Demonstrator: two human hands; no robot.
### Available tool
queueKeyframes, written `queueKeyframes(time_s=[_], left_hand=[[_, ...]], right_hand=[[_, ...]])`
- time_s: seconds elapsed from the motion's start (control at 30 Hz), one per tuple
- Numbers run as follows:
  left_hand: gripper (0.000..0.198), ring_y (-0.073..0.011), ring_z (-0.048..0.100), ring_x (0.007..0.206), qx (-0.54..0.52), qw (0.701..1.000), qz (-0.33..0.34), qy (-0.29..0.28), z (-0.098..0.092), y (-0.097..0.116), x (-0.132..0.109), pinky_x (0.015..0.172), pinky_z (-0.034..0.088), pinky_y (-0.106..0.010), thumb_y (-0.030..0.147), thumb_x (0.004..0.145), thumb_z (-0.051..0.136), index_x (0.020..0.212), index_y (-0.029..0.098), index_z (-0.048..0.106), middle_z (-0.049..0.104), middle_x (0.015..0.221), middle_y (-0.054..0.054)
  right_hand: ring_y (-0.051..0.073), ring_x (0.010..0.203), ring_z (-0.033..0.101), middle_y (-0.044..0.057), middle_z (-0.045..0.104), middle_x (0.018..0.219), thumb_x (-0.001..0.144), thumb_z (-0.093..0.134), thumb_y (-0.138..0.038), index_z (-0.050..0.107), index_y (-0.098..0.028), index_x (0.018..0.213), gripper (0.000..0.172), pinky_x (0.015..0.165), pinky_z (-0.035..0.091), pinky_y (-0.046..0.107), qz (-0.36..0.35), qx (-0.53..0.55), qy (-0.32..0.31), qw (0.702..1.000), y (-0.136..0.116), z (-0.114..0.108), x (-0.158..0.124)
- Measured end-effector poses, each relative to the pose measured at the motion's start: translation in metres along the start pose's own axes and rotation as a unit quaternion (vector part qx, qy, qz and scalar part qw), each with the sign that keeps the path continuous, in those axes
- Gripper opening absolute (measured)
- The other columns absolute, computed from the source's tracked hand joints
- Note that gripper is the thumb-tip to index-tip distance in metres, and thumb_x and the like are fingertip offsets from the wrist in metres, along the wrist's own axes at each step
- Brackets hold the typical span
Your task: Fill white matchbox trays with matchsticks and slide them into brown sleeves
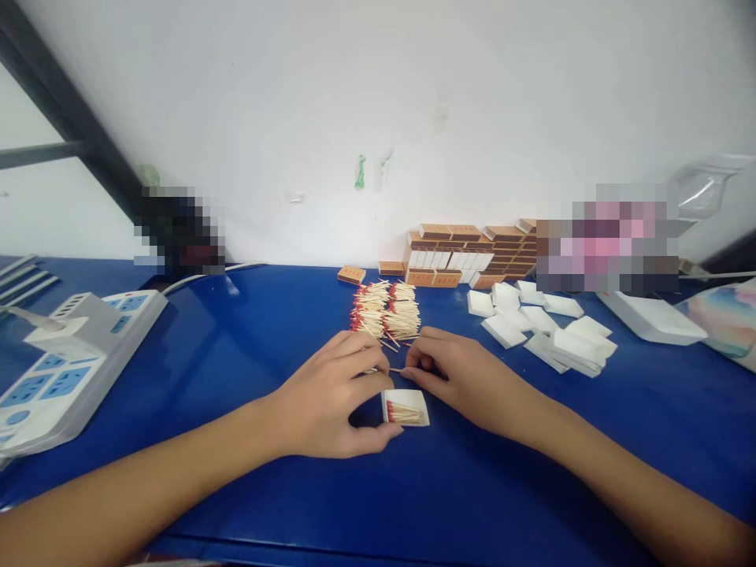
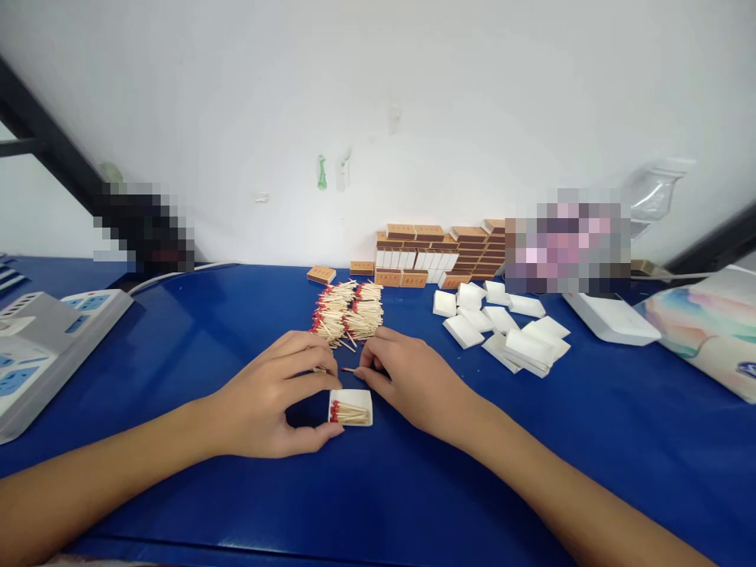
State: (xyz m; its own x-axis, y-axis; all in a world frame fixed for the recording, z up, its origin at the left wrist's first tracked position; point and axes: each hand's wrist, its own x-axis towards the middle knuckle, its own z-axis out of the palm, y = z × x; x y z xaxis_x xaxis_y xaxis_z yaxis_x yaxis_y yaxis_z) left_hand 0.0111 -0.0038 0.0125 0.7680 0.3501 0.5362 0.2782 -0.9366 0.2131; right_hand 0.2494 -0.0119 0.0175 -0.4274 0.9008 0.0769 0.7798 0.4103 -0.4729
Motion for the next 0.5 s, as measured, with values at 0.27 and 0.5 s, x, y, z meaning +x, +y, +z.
queueKeyframes(time_s=[0.27, 0.5], left_hand=[[0.027, -0.0258, 0.064, 0.1, 0.01, 1.0, -0.014, -0.003, 0.0, -0.002, -0.001, 0.09, 0.05, -0.043, 0.04, 0.092, 0.073, 0.101, 0.015, 0.072, 0.071, 0.099, -0.009], [0.027, -0.0252, 0.064, 0.1, 0.01, 1.0, -0.016, -0.005, 0.0, -0.002, -0.001, 0.092, 0.05, -0.043, 0.04, 0.091, 0.073, 0.101, 0.015, 0.072, 0.071, 0.099, -0.009]], right_hand=[[0.017, 0.075, 0.06, 0.003, 0.063, 0.093, 0.102, 0.062, -0.024, 0.063, -0.021, 0.092, 0.011, 0.066, 0.043, 0.03, -0.032, -0.082, 0.009, 0.996, 0.027, -0.009, -0.005], [0.019, 0.078, 0.062, 0.005, 0.065, 0.098, 0.101, 0.064, -0.033, 0.061, -0.021, 0.099, 0.012, 0.068, 0.046, 0.033, -0.015, -0.107, 0.043, 0.993, 0.029, -0.007, -0.004]])
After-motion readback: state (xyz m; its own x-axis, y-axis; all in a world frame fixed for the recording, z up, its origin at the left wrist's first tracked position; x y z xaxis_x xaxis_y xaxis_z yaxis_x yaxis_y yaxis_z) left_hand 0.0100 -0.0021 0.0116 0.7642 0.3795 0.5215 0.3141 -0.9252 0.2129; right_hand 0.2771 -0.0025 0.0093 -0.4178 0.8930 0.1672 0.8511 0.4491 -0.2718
